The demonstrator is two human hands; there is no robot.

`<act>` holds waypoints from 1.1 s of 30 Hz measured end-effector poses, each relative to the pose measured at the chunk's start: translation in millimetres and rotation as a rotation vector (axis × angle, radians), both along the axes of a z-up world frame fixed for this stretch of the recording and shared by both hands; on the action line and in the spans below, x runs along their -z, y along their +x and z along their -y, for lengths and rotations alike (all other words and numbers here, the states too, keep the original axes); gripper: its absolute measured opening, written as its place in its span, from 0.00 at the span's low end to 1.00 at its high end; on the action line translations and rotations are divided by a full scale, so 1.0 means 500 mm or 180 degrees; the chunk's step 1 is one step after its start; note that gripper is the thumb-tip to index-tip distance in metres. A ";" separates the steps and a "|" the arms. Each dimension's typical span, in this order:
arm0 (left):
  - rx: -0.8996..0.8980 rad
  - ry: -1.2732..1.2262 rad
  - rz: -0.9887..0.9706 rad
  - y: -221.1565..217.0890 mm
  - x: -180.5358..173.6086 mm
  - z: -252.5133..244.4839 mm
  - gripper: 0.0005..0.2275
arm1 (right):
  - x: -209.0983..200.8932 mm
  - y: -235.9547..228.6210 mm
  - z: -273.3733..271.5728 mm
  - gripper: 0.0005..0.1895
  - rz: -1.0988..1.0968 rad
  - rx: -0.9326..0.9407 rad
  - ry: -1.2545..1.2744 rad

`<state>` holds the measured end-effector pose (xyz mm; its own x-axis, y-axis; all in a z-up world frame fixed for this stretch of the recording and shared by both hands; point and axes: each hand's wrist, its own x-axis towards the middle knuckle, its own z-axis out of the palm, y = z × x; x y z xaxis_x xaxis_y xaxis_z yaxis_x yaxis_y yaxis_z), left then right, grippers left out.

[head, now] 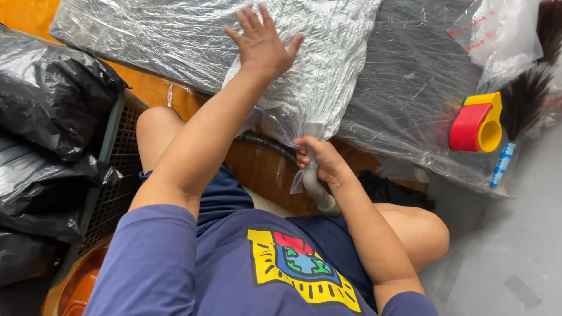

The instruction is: Compressing foam material inside a plastic bag using a vacuum cleaner and sealing it with tape.

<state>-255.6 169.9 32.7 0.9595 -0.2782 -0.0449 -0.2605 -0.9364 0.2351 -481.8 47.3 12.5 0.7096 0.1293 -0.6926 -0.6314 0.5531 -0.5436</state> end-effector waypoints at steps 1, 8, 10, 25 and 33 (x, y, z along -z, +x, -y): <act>0.0201 0.0266 -0.0169 -0.019 -0.054 0.009 0.49 | 0.005 0.005 0.000 0.05 -0.0035 0.0019 -0.0113; 0.1045 -0.0095 0.0126 -0.105 0.028 0.103 0.61 | 0.005 0.002 -0.012 0.08 -0.0230 0.0159 -0.0220; 0.1025 -0.0007 0.0012 -0.109 0.016 0.102 0.58 | -0.003 -0.001 -0.022 0.14 -0.0321 0.0245 -0.0318; 0.0960 -0.0360 0.0531 -0.102 0.054 0.106 0.56 | -0.007 -0.012 -0.018 0.04 -0.0043 0.0011 0.0020; 0.0991 -0.0366 0.0265 -0.109 0.030 0.099 0.57 | 0.003 -0.010 -0.007 0.09 -0.0125 -0.0240 -0.0174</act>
<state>-310.0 120.4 17.8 0.8268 -0.5570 0.0786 -0.5524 -0.7775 0.3004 -486.8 50.7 10.8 0.6715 0.1426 -0.7272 -0.6915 0.4734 -0.5457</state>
